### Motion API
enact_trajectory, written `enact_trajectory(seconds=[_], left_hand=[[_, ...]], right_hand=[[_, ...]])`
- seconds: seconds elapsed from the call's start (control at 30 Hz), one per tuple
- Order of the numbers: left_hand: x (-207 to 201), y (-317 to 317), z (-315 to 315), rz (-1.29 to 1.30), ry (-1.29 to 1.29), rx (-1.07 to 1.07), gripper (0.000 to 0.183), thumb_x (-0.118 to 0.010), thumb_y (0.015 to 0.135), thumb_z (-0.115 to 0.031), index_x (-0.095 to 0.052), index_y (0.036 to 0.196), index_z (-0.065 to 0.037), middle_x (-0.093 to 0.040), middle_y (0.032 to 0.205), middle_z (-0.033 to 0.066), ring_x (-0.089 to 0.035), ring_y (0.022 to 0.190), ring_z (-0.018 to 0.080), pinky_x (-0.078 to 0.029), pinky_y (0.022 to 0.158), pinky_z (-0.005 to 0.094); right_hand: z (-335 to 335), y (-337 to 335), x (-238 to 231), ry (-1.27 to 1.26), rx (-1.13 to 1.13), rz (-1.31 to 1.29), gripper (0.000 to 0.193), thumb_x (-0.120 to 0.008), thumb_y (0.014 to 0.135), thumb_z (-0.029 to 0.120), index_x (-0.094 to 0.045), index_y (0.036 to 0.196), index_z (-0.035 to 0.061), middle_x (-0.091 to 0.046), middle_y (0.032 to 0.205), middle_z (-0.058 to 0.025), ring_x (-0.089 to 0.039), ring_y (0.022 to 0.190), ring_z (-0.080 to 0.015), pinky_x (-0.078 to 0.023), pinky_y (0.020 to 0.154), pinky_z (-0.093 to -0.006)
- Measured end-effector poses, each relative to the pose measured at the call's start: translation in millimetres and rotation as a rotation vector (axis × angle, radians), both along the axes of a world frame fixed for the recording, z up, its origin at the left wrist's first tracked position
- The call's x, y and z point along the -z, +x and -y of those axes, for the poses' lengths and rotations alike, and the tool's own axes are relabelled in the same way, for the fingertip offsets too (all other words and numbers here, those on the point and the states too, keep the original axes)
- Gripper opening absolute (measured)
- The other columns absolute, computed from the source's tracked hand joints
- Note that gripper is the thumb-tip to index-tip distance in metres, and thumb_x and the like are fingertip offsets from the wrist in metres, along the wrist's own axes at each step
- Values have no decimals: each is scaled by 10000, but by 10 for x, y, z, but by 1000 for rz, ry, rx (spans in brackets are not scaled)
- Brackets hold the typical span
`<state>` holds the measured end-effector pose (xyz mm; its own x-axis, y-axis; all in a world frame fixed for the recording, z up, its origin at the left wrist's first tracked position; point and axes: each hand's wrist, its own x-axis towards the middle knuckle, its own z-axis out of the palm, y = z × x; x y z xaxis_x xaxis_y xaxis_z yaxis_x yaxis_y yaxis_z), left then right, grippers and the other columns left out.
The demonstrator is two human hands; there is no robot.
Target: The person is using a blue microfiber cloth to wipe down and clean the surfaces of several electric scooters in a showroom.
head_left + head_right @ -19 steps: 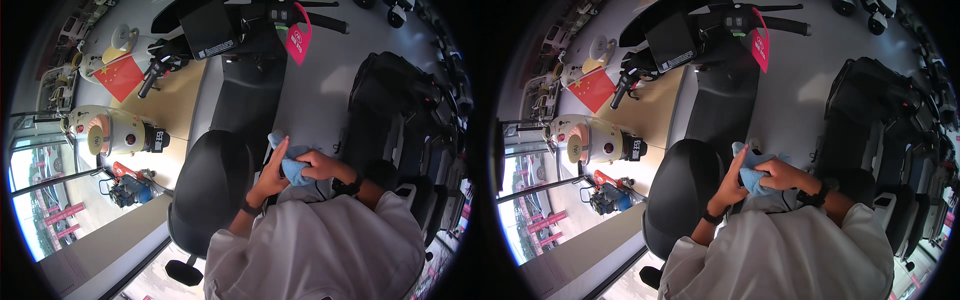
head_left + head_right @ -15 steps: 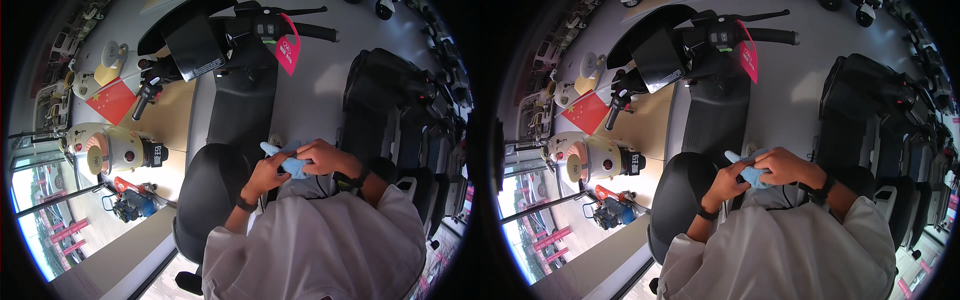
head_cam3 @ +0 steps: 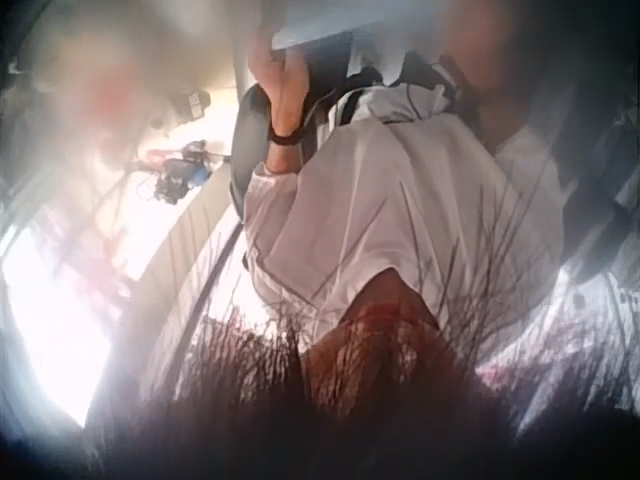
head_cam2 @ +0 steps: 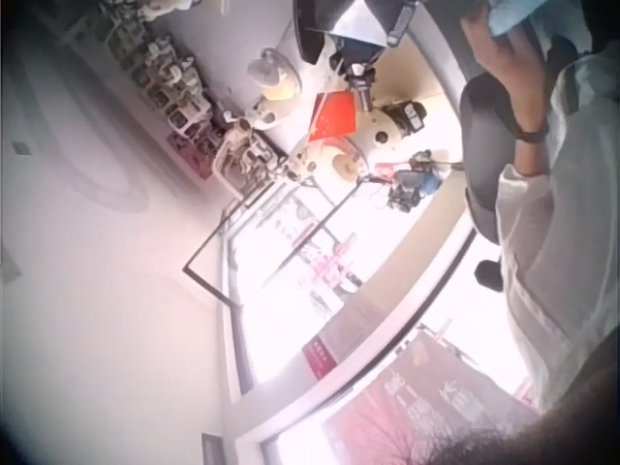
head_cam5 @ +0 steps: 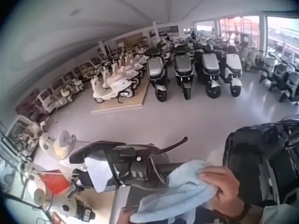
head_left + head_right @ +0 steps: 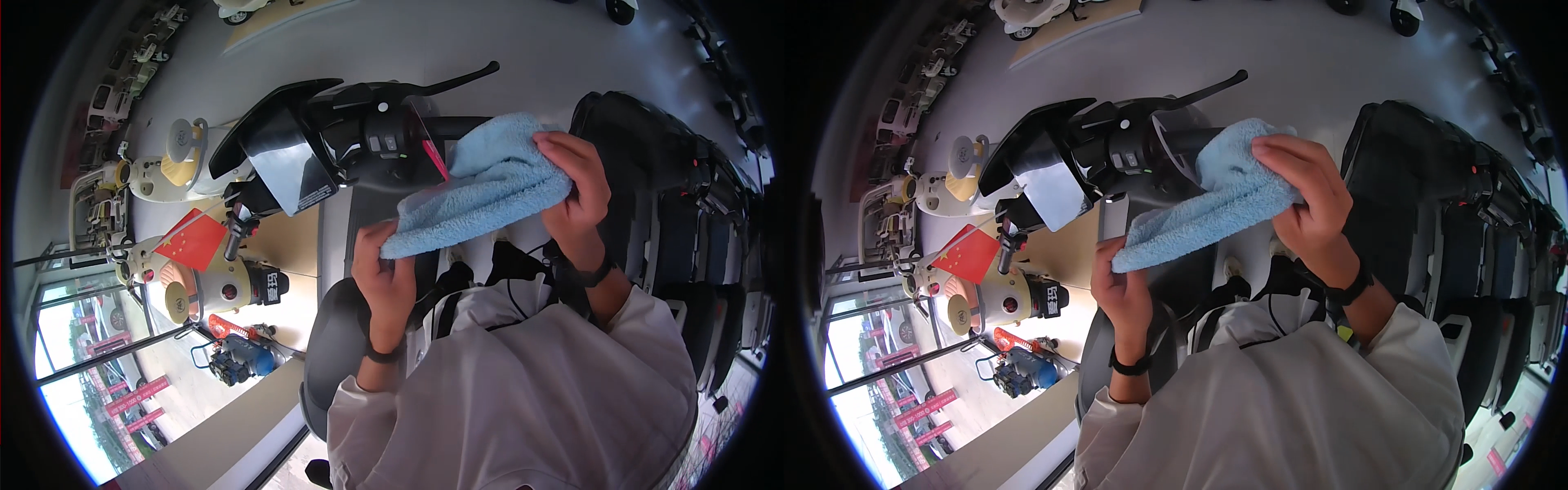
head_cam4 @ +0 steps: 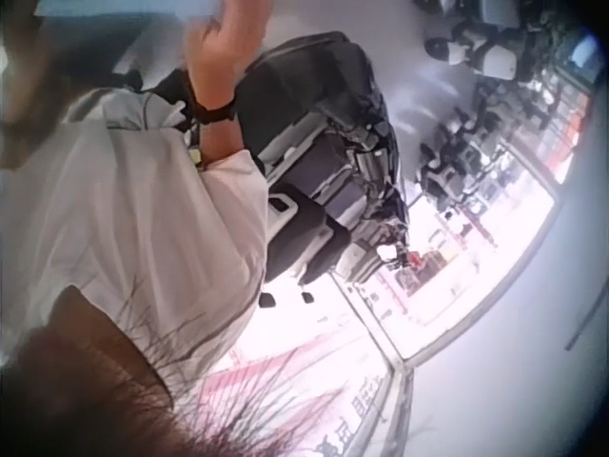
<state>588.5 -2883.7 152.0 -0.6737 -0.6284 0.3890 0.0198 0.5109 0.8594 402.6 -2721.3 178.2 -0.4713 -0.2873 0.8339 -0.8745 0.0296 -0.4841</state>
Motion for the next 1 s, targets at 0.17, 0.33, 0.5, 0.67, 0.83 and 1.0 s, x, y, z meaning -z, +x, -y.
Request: enact_trajectory(seconds=[0.17, 0.33, 0.5, 0.67, 0.83, 1.0], left_hand=[[220, -565, -27, -39, 23, -99, 338, -600, 766, 71, -574, 1095, -6, -600, 1035, 136, -594, 975, 266, -444, 861, 314], [351, -573, -275, 57, 82, -211, 284, -595, 791, 65, -578, 1066, -5, -606, 1001, 125, -605, 925, 244, -458, 824, 298], [346, -416, -465, 133, 76, -188, 212, -580, 822, 57, -562, 1030, 19, -596, 969, 83, -568, 891, 127, -445, 800, 237], [227, -499, -464, 101, -16, -65, 305, -638, 699, 58, -604, 997, 2, -618, 938, 142, -622, 875, 315, -480, 803, 332], [70, -570, -360, 33, -64, 111, 419, -684, 645, 52, -630, 1057, -7, -630, 926, 130, -635, 757, 297, -510, 676, 325], [-18, -730, -218, -78, -84, 281, 497, -713, 638, 42, -636, 1126, -12, -635, 911, 109, -627, 711, 252, -494, 609, 309]], right_hand=[[522, -456, 182, 291, -98, 35, 378, -706, 782, 162, -622, 1141, 77, -628, 1109, -85, -649, 919, -268, -535, 756, -324], [449, -537, 302, 544, -277, 141, 479, -727, 773, 204, -584, 1214, 82, -591, 1166, -80, -646, 935, -261, -541, 777, -350], [278, -568, 252, 552, -316, 141, 425, -717, 774, 143, -617, 1182, 78, -600, 1163, -81, -655, 931, -256, -552, 766, -336], [26, -715, 211, 523, -338, 220, 303, -691, 763, 66, -664, 1065, 59, -623, 1095, -62, -661, 904, -239, -550, 744, -338], [-192, -832, 132, 270, -200, 224, 256, -583, 779, -36, -648, 1027, -40, -648, 1036, -150, -655, 925, -254, -514, 799, -317], [33, -993, -51, 68, 28, 131, 231, -564, 846, 37, -625, 1044, -64, -639, 1063, -188, -627, 976, -264, -470, 869, -327]])
